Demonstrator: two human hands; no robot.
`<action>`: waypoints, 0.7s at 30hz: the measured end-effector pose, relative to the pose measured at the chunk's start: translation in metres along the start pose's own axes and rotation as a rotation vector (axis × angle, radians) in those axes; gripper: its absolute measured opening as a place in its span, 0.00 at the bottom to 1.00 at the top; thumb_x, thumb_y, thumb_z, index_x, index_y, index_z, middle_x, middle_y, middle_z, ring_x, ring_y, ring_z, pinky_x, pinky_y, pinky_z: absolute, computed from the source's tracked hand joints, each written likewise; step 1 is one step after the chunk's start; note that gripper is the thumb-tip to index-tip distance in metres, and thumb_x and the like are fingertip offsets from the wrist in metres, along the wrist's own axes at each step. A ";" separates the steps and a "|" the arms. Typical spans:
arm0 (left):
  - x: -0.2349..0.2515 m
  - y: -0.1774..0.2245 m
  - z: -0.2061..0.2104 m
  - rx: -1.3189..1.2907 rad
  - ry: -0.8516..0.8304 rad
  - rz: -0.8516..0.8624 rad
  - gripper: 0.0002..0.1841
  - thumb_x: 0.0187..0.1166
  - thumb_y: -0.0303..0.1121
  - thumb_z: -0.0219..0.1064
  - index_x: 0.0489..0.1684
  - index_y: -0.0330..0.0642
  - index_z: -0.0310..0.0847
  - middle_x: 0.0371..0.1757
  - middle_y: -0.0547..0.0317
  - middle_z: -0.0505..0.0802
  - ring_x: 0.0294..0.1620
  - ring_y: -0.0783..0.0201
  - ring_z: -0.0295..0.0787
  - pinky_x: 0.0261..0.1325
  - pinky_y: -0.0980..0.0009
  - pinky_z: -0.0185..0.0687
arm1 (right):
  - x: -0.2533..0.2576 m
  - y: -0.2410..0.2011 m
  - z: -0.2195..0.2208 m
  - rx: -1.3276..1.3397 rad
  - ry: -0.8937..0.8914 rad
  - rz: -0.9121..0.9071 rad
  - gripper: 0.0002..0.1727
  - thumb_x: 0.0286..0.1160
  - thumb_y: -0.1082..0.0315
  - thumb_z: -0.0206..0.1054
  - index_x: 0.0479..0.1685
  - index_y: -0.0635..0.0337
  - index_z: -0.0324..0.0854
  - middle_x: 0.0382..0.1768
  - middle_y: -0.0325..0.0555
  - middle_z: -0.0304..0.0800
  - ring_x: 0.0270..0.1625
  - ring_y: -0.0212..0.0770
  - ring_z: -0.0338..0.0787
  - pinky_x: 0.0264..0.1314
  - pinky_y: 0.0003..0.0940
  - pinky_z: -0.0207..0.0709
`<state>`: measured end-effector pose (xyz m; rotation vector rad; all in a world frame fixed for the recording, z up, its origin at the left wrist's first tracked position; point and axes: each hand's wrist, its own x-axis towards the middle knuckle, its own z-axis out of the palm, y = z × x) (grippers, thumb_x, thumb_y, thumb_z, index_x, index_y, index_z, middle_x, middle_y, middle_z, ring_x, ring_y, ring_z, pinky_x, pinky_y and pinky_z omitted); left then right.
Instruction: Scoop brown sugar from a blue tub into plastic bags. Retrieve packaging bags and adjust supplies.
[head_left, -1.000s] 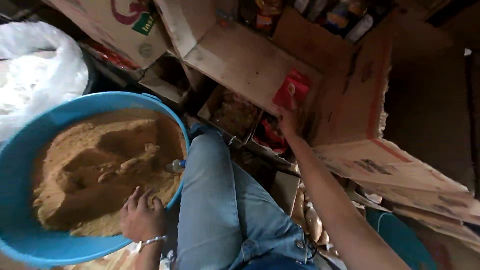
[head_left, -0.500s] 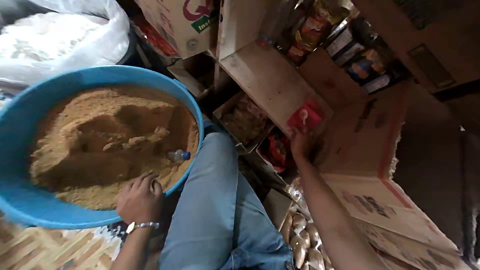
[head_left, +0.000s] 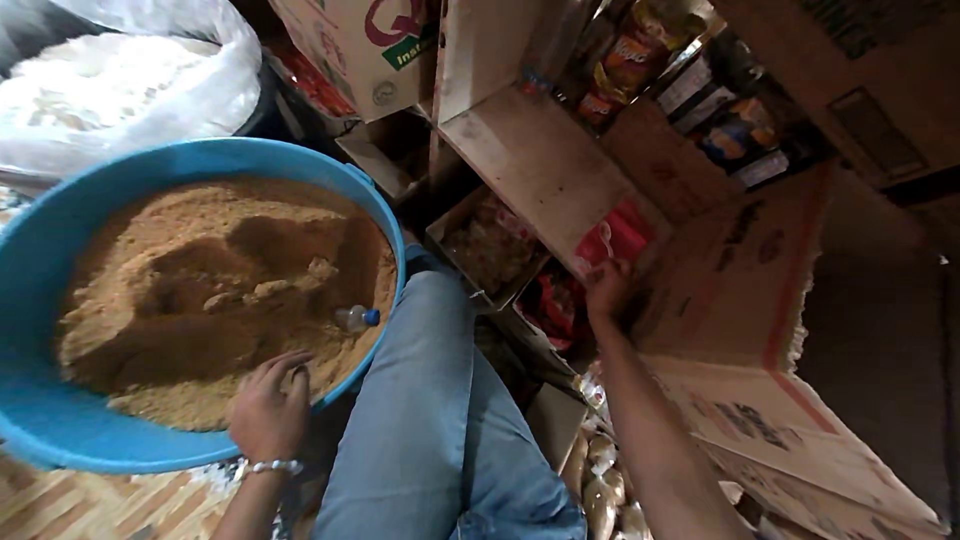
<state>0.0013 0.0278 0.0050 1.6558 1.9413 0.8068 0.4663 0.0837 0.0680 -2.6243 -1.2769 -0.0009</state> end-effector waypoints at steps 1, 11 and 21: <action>0.003 -0.001 0.000 -0.066 0.033 0.036 0.13 0.78 0.21 0.58 0.49 0.25 0.88 0.58 0.30 0.91 0.64 0.28 0.84 0.71 0.35 0.69 | -0.002 0.000 0.000 0.025 0.008 0.010 0.12 0.74 0.68 0.73 0.49 0.67 0.90 0.66 0.67 0.83 0.75 0.67 0.78 0.82 0.62 0.64; 0.050 0.171 0.053 -0.427 -0.250 0.397 0.11 0.76 0.23 0.63 0.48 0.29 0.89 0.54 0.40 0.93 0.61 0.46 0.87 0.66 0.49 0.79 | -0.018 0.004 -0.001 0.230 0.062 0.007 0.12 0.80 0.68 0.69 0.53 0.65 0.92 0.66 0.72 0.83 0.72 0.70 0.80 0.81 0.61 0.67; 0.044 0.288 0.144 -0.414 -0.970 0.188 0.15 0.88 0.29 0.58 0.63 0.29 0.83 0.62 0.40 0.90 0.61 0.57 0.88 0.69 0.64 0.78 | -0.021 0.005 0.004 0.325 0.087 0.035 0.11 0.71 0.72 0.73 0.47 0.72 0.90 0.62 0.75 0.83 0.69 0.74 0.80 0.76 0.64 0.70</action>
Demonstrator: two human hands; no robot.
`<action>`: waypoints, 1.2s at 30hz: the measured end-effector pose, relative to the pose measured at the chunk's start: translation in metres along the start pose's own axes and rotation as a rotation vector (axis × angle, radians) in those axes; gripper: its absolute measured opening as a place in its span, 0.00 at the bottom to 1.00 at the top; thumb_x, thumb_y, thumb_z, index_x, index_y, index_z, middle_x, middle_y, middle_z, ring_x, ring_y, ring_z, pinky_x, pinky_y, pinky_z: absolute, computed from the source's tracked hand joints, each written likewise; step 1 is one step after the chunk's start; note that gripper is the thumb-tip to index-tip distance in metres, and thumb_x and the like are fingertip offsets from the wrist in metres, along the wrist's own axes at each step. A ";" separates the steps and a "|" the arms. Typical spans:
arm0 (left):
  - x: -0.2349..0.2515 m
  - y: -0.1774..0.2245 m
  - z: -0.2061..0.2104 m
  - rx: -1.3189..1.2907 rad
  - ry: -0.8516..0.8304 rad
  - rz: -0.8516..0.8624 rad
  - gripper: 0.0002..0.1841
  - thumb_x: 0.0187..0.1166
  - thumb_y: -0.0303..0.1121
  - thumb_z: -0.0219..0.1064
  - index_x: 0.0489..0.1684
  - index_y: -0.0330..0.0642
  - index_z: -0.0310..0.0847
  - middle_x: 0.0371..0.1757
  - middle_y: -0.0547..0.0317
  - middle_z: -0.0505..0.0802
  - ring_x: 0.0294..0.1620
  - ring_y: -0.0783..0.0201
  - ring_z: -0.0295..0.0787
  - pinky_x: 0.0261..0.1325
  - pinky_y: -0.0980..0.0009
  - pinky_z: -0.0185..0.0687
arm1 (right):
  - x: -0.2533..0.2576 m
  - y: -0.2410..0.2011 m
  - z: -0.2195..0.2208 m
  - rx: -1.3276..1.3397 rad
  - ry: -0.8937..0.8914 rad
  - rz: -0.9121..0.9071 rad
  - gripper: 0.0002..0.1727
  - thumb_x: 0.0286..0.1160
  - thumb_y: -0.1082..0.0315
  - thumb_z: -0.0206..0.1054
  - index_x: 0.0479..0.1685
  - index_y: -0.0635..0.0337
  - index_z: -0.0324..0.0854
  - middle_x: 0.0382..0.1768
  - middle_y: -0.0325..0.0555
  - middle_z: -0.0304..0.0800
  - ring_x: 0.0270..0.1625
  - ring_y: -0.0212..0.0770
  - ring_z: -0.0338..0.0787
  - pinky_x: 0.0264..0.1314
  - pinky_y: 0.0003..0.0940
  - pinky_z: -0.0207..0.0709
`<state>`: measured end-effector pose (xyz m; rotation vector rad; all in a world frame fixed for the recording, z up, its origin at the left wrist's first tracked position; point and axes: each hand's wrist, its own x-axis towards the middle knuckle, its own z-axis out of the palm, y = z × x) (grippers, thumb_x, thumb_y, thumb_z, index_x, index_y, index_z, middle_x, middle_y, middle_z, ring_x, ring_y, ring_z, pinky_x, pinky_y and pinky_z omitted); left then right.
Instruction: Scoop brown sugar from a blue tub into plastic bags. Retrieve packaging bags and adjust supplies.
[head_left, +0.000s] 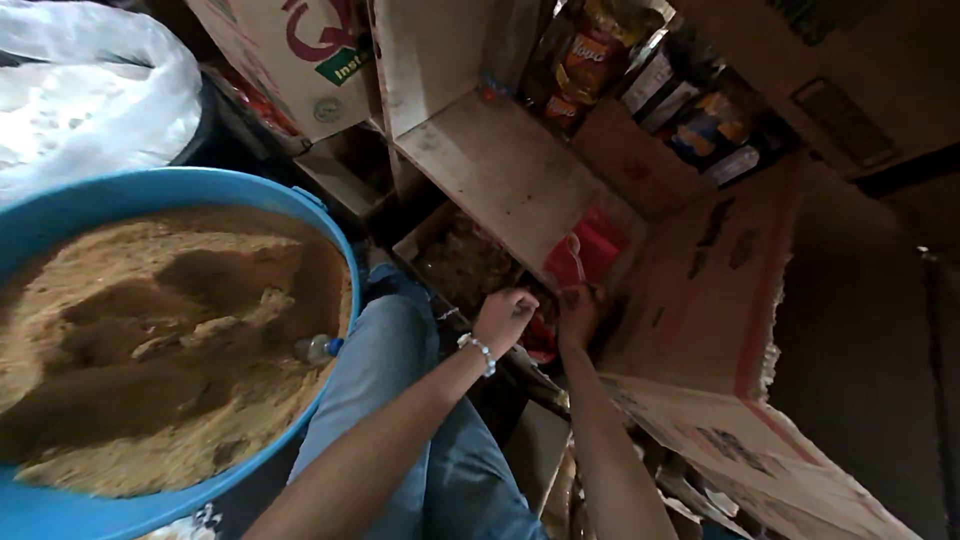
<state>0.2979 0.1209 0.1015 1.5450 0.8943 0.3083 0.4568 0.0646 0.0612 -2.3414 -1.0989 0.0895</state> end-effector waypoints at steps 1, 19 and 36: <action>0.009 0.002 0.004 -0.014 -0.010 -0.056 0.15 0.88 0.30 0.59 0.63 0.28 0.83 0.62 0.39 0.90 0.63 0.55 0.87 0.71 0.62 0.77 | 0.000 -0.002 0.000 0.007 -0.003 0.000 0.11 0.71 0.73 0.73 0.47 0.73 0.89 0.62 0.75 0.83 0.69 0.74 0.80 0.77 0.64 0.69; 0.069 -0.009 0.033 -0.042 0.076 -0.301 0.17 0.89 0.36 0.60 0.64 0.32 0.83 0.65 0.38 0.89 0.70 0.48 0.84 0.76 0.52 0.73 | 0.012 -0.004 0.008 0.108 -0.108 -0.106 0.19 0.82 0.64 0.67 0.65 0.67 0.87 0.69 0.67 0.83 0.75 0.65 0.80 0.80 0.58 0.70; 0.043 -0.035 0.023 -0.072 0.116 -0.287 0.17 0.88 0.33 0.61 0.65 0.30 0.82 0.62 0.38 0.89 0.65 0.50 0.87 0.73 0.54 0.76 | 0.039 -0.007 0.015 -0.112 -0.227 -0.030 0.21 0.74 0.66 0.74 0.67 0.56 0.87 0.77 0.63 0.78 0.81 0.67 0.73 0.83 0.64 0.63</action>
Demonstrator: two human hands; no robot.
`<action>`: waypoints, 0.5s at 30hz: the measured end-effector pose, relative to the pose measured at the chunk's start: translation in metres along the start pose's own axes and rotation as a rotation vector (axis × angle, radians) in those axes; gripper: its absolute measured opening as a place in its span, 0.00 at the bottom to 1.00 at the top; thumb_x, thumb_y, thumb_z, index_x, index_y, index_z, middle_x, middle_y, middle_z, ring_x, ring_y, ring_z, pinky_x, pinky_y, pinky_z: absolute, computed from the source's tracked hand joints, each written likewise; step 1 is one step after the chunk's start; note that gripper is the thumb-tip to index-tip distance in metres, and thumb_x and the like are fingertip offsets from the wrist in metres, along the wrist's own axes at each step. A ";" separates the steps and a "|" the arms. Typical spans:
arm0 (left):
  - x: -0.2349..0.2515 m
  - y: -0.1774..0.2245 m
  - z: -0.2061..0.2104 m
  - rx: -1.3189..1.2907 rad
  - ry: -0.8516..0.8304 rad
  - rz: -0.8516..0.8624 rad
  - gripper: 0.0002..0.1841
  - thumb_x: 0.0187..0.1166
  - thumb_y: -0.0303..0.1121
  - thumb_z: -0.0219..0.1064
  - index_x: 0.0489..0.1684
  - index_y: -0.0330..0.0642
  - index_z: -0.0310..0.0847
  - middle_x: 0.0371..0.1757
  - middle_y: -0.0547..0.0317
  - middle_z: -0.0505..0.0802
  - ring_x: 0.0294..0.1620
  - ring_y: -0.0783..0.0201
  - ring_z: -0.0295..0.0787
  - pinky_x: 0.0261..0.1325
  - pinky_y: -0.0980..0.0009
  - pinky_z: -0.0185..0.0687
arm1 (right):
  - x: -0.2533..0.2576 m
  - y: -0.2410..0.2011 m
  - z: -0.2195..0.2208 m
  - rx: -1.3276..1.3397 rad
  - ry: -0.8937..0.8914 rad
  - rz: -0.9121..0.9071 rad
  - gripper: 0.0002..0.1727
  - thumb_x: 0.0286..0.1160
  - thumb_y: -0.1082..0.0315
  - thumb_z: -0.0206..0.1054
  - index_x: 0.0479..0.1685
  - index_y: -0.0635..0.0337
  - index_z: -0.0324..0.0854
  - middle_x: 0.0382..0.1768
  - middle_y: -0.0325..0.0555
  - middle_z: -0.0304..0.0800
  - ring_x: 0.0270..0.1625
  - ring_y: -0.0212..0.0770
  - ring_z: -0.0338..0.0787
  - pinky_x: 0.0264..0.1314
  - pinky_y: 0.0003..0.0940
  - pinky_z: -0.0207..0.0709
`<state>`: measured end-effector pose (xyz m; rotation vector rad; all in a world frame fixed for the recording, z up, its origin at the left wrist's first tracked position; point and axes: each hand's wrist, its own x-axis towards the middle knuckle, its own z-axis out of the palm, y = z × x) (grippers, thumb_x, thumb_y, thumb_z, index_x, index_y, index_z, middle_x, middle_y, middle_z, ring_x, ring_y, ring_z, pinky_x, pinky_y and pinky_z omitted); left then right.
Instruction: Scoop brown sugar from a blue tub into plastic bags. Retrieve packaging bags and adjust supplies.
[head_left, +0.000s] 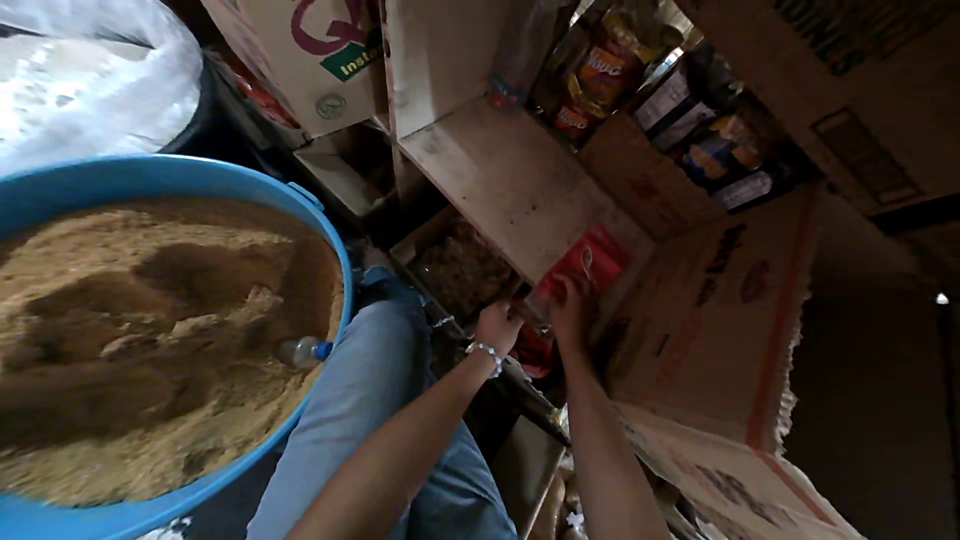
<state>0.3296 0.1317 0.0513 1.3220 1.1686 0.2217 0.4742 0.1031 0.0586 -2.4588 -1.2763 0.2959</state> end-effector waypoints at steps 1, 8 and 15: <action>0.000 -0.001 0.000 -0.019 0.001 -0.004 0.16 0.88 0.33 0.61 0.65 0.31 0.82 0.61 0.39 0.90 0.63 0.51 0.87 0.71 0.55 0.77 | 0.000 -0.001 0.000 0.004 -0.003 0.005 0.21 0.74 0.66 0.73 0.67 0.57 0.87 0.77 0.63 0.78 0.81 0.66 0.72 0.83 0.63 0.63; 0.011 -0.003 0.018 -0.425 -0.049 -0.038 0.21 0.86 0.31 0.63 0.75 0.33 0.73 0.64 0.39 0.87 0.57 0.53 0.90 0.61 0.58 0.86 | 0.002 0.003 0.002 0.018 -0.002 -0.011 0.21 0.74 0.67 0.73 0.68 0.59 0.86 0.77 0.65 0.77 0.81 0.68 0.73 0.81 0.64 0.65; 0.016 0.020 0.026 -0.175 0.061 0.029 0.19 0.80 0.26 0.68 0.69 0.30 0.80 0.68 0.35 0.87 0.73 0.46 0.83 0.80 0.54 0.72 | 0.008 -0.001 -0.012 0.022 -0.104 0.025 0.25 0.77 0.59 0.73 0.71 0.61 0.83 0.77 0.65 0.78 0.81 0.66 0.73 0.83 0.63 0.63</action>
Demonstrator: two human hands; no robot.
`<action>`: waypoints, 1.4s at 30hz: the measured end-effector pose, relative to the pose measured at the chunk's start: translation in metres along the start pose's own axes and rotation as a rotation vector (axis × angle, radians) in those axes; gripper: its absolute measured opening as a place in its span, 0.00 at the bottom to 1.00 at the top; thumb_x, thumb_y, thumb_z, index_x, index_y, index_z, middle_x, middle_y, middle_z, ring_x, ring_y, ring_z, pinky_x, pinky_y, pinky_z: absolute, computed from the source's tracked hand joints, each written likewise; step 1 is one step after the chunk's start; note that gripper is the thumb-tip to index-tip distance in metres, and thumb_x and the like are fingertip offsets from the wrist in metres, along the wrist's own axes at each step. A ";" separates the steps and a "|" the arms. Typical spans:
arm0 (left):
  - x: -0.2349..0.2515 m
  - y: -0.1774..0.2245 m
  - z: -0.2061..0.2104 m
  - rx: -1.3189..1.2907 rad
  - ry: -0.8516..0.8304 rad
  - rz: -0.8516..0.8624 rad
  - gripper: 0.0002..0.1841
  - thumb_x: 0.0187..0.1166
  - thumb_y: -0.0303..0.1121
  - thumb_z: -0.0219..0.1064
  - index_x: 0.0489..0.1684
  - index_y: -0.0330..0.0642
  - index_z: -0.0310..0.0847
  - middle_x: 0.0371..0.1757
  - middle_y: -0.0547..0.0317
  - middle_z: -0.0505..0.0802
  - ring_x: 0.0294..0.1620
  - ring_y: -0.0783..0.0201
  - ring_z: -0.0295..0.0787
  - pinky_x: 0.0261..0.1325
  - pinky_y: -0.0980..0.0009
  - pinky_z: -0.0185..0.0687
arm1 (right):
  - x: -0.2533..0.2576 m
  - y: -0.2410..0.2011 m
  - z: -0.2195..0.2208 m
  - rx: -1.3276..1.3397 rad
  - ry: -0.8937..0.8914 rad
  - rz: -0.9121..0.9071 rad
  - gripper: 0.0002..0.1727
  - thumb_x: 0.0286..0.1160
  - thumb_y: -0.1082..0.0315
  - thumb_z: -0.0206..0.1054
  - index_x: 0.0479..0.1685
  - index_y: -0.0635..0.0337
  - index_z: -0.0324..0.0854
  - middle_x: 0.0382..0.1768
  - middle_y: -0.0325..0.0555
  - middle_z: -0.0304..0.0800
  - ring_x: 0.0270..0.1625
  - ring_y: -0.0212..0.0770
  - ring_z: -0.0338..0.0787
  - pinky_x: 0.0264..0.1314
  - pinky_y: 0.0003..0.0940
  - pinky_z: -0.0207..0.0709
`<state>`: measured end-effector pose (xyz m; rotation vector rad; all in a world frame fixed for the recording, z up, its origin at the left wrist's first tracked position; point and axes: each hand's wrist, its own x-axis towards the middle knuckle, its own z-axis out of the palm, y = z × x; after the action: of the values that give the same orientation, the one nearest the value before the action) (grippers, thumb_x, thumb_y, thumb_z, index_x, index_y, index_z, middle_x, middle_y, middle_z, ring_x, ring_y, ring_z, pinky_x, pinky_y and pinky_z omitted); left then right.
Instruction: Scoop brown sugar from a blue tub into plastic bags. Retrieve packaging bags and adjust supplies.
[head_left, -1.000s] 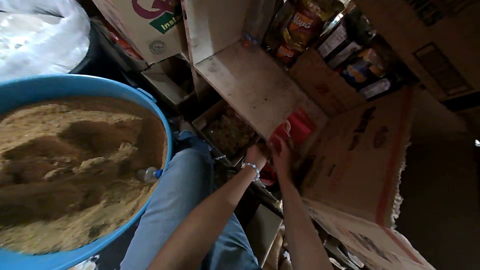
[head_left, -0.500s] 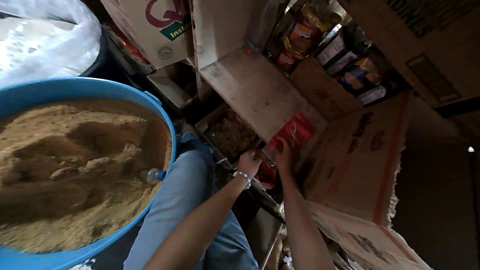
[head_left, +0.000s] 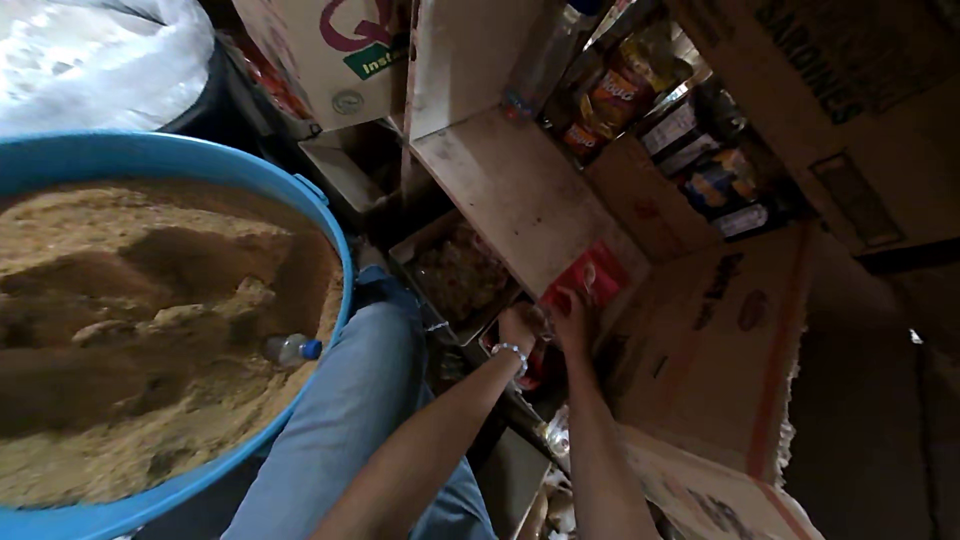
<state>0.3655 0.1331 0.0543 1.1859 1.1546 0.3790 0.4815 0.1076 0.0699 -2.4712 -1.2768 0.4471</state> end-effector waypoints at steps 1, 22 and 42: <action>0.001 0.002 0.002 0.018 0.017 0.011 0.20 0.81 0.26 0.68 0.69 0.29 0.80 0.68 0.35 0.87 0.73 0.46 0.83 0.80 0.54 0.71 | 0.001 -0.002 -0.003 0.007 -0.023 0.012 0.28 0.77 0.57 0.73 0.73 0.62 0.82 0.77 0.65 0.77 0.82 0.65 0.73 0.83 0.63 0.63; -0.007 -0.023 0.000 0.031 0.059 0.117 0.14 0.80 0.27 0.67 0.58 0.26 0.84 0.58 0.35 0.91 0.61 0.48 0.89 0.71 0.56 0.79 | 0.012 -0.009 -0.005 -0.033 -0.020 0.120 0.32 0.68 0.61 0.80 0.73 0.60 0.80 0.74 0.65 0.79 0.79 0.65 0.75 0.78 0.65 0.67; -0.010 -0.036 -0.001 -0.118 0.072 0.144 0.09 0.78 0.20 0.66 0.51 0.26 0.88 0.52 0.39 0.93 0.54 0.56 0.91 0.65 0.63 0.82 | 0.005 -0.019 0.003 -0.177 -0.046 0.134 0.42 0.64 0.54 0.82 0.82 0.54 0.73 0.84 0.67 0.65 0.85 0.69 0.66 0.79 0.68 0.65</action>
<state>0.3495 0.1121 0.0279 1.1621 1.0966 0.5962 0.4698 0.1224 0.0747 -2.7217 -1.2201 0.4427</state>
